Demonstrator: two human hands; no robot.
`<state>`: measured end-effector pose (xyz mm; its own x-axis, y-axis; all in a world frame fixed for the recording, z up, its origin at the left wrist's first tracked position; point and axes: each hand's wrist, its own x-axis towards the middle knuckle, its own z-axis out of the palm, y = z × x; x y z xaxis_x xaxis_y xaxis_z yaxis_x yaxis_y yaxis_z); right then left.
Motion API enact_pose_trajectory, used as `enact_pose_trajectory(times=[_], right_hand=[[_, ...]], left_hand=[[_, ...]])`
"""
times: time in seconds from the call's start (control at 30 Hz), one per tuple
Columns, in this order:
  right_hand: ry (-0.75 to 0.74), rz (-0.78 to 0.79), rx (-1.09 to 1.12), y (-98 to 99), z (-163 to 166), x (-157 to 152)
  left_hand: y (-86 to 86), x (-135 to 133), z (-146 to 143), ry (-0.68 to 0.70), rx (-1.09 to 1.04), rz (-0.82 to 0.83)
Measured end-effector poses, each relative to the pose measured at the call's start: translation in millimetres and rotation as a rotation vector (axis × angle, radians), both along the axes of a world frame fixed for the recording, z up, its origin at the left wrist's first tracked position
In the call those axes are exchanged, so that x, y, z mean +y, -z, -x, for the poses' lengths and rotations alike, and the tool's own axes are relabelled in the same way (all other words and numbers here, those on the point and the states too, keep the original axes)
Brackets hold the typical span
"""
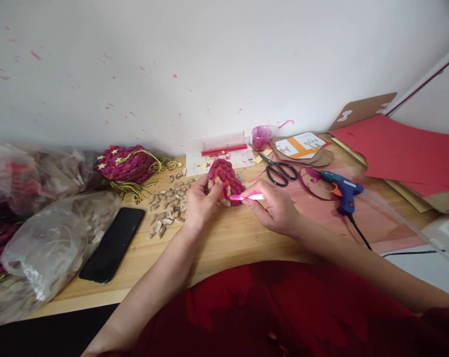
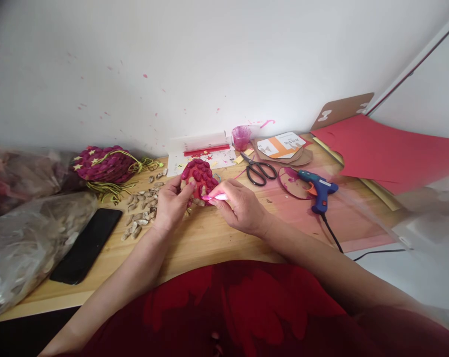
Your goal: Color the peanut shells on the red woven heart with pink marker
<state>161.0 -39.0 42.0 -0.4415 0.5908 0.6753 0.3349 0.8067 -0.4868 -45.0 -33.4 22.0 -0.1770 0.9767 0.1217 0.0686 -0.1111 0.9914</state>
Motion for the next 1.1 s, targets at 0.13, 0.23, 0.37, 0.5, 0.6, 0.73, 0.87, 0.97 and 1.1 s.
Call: enact_pose_trajectory(times=[0.13,0.23,0.37,0.5,0.6,0.73,0.87,0.97,1.1], right_hand=[[0.002,-0.013,-0.01,1.0,-3.1,0.5],[0.009,-0.008,0.007,-0.1,-3.3,0.7],[0.036,0.031,0.068,-2.0,0.1,3.0],[0.056,0.08,0.078,-0.6,-0.5,4.5],[0.083,0.086,0.082,1.2,-4.1,3.8],[0.117,0.089,0.097,4.3,-7.6,3.8],[0.117,0.105,0.116,8.6,-7.9,5.7],[0.114,0.119,0.127,9.8,-7.2,5.2],[0.096,0.116,0.145,6.3,-4.5,2.1]], left_hand=[[1.3,1.2,-0.4,0.001,0.001,0.0],[4.6,2.4,0.5,0.002,-0.006,0.012],[7.3,2.5,2.5,0.002,0.07,0.038],[4.3,0.1,2.8,0.004,0.142,0.058],[2.3,-0.9,2.9,-0.001,0.165,0.063],[3.4,0.6,3.8,0.032,0.033,0.091],[3.3,1.9,2.2,0.088,-0.088,0.086],[3.1,1.5,0.5,0.074,-0.057,0.063],[3.3,-0.1,-0.1,0.07,-0.039,0.058]])
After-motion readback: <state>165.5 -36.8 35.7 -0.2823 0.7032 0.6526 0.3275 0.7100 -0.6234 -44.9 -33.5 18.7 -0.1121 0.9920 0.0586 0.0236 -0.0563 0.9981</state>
